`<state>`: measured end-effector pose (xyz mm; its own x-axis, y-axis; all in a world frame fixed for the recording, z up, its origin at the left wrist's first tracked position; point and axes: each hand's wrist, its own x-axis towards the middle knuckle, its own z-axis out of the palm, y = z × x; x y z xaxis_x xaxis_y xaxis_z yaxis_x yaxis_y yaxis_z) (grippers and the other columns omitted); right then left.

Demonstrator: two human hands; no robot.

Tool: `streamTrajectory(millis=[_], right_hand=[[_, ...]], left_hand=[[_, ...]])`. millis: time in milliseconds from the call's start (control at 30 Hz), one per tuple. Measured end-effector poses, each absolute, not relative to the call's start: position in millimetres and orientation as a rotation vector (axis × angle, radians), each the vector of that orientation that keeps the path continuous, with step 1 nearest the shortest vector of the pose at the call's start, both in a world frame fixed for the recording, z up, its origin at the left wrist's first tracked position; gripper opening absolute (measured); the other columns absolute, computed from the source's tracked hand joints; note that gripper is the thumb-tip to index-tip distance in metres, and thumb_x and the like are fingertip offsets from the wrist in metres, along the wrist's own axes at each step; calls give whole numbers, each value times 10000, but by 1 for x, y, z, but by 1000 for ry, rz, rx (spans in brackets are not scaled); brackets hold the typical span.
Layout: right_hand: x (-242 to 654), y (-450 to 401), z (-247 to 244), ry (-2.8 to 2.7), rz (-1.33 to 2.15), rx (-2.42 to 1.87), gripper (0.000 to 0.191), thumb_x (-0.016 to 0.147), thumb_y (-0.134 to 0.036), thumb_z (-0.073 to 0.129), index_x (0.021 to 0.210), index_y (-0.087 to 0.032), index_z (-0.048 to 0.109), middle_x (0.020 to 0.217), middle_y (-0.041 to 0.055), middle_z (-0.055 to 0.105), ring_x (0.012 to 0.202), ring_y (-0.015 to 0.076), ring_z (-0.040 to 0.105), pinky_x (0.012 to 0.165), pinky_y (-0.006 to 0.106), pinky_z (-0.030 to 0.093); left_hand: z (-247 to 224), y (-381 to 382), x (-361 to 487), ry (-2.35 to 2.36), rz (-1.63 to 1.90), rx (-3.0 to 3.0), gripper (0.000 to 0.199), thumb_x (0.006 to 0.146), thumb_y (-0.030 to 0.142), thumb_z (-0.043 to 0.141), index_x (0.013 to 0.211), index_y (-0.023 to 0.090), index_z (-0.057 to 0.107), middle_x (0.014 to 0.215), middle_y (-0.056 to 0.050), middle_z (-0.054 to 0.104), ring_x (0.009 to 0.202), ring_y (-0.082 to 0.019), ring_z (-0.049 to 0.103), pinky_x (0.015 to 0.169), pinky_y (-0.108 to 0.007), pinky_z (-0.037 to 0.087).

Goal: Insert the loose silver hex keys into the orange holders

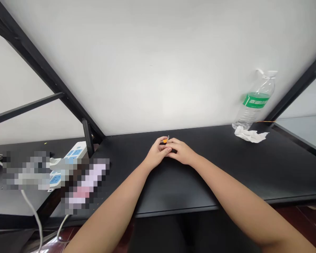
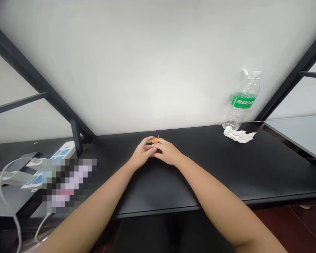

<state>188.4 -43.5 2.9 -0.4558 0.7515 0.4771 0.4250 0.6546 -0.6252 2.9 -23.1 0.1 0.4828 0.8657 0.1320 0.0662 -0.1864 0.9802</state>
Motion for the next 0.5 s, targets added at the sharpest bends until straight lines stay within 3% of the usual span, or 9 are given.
streamTrajectory(millis=[67, 133, 333, 400, 500], right_hand=[[190, -39, 0, -2069, 557, -954, 143, 937, -249, 621, 1004, -205, 739, 1053, 65, 644, 939, 176, 629, 883, 339, 515], [196, -34, -2, -2011, 569, -1042, 138, 927, -243, 616, 874, -187, 731, 936, 44, 655, 838, 157, 624, 809, 304, 500], [232, -19, 3, -1786, 750, -1564, 276, 900, -434, 631, 797, -192, 711, 710, 10, 679, 607, 151, 608, 610, 264, 451], [244, -14, 3, -1746, 656, -1705, 276, 915, -430, 604, 842, -196, 731, 741, 33, 694, 646, 175, 634, 639, 284, 466], [255, -10, 1, -1708, 383, -1840, 255, 906, -380, 611, 997, -184, 746, 1032, 123, 704, 947, 264, 666, 811, 368, 509]], left_hand=[[0, -25, 4, 843, 863, 1631, 658, 862, 499, 687, 1374, 155, 457, 912, -95, 772, 865, -253, 761, 815, -409, 616], [2, -27, 4, 908, 875, 1709, 546, 894, 485, 651, 1321, 165, 534, 886, -81, 776, 859, -247, 760, 820, -407, 616], [14, -22, -2, 1357, 988, 2196, 214, 916, 272, 578, 1091, 209, 684, 1098, -83, 750, 1041, -267, 693, 956, -442, 552], [15, -14, -2, 1460, 851, 2421, 283, 874, 205, 585, 1140, 210, 682, 1209, -106, 707, 1170, -317, 617, 1005, -489, 507], [15, 2, 1, 1569, 610, 2598, 429, 839, 172, 589, 1262, 213, 640, 1357, -139, 616, 1271, -361, 524, 1001, -513, 481]])
